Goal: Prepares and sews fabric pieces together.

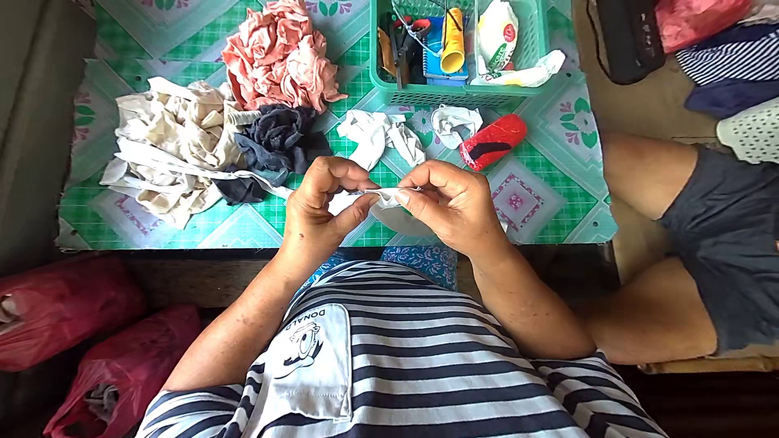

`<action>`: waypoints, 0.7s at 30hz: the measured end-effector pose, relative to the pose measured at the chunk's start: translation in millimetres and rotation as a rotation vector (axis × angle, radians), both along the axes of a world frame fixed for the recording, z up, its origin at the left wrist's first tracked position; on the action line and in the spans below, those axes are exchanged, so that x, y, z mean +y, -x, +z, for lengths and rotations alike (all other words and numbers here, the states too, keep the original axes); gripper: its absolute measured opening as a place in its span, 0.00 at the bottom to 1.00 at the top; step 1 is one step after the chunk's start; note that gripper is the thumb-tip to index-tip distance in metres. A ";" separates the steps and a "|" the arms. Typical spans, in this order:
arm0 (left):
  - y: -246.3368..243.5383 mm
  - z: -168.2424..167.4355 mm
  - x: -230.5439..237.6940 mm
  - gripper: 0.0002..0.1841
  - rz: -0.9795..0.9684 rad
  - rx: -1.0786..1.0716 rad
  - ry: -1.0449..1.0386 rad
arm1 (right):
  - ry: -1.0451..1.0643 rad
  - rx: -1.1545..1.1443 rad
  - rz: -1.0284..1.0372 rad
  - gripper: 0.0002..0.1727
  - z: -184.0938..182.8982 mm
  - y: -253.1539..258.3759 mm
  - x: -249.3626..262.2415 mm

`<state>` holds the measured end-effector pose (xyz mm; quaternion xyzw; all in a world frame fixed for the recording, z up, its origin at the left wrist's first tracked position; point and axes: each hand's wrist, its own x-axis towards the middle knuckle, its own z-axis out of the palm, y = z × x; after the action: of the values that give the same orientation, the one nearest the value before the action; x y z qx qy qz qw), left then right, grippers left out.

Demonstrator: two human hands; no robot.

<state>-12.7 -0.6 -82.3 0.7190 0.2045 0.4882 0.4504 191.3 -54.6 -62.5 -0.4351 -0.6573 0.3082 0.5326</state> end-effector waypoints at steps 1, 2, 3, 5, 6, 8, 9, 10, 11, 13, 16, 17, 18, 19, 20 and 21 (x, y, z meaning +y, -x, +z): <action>0.2 0.5 0.1 0.14 0.011 0.018 -0.014 | -0.001 -0.001 0.000 0.02 -0.3 -0.1 0.2; 0.5 1.2 -0.2 0.15 0.022 0.040 -0.022 | -0.001 -0.001 0.000 0.02 -0.5 -0.1 0.3; 0.8 2.2 -0.6 0.15 0.026 0.061 -0.018 | 0.002 -0.002 -0.001 0.02 -0.6 -0.1 0.3; 2.0 5.1 -2.3 0.13 0.018 0.101 0.022 | 0.009 -0.003 0.000 0.02 -0.8 -0.1 0.1; 2.4 5.4 -3.1 0.11 0.017 0.114 0.048 | 0.011 -0.003 0.000 0.02 -1.1 -0.2 0.1; 2.5 4.8 -3.7 0.08 0.012 0.123 0.092 | 0.015 -0.002 0.000 0.02 -1.1 -0.4 0.1; 2.8 5.6 -3.8 0.07 -0.001 0.127 0.111 | 0.016 -0.001 0.000 0.02 -0.9 -0.5 0.1; 3.0 7.5 -4.0 0.07 -0.019 0.132 0.132 | 0.018 0.001 0.000 0.02 -0.7 -0.5 -0.1; 2.9 9.6 -4.4 0.07 -0.040 0.133 0.156 | 0.019 0.002 0.000 0.02 -0.6 -0.4 -0.4; 2.6 12.7 -5.0 0.07 -0.088 0.127 0.205 | 0.026 0.003 -0.004 0.02 -0.4 -0.4 -1.1; 3.4 14.1 -3.4 0.07 -0.145 0.131 0.199 | 0.026 0.004 -0.004 0.02 -1.0 -0.6 -1.0; 3.7 14.2 -2.8 0.07 -0.146 0.144 0.186 | 0.024 0.007 -0.003 0.02 -1.2 -0.7 -1.1; 4.0 14.4 -2.6 0.08 -0.144 0.153 0.181 | 0.024 0.010 -0.004 0.02 -1.5 -0.9 -1.3; 4.2 14.7 -2.5 0.08 -0.140 0.159 0.184 | 0.027 0.011 -0.003 0.02 -1.9 -1.1 -1.7; 4.2 15.0 -2.4 0.08 -0.138 0.162 0.190 | 0.028 0.012 -0.005 0.02 -2.4 -1.1 -1.8; 4.1 14.9 -2.0 0.07 -0.140 0.159 0.200 | 0.028 0.014 -0.003 0.02 -3.0 -1.1 -1.8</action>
<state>-16.8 -2.6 -67.4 0.7193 0.2365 0.3744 0.5353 192.4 -56.4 -65.5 -0.4417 -0.6484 0.3195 0.5314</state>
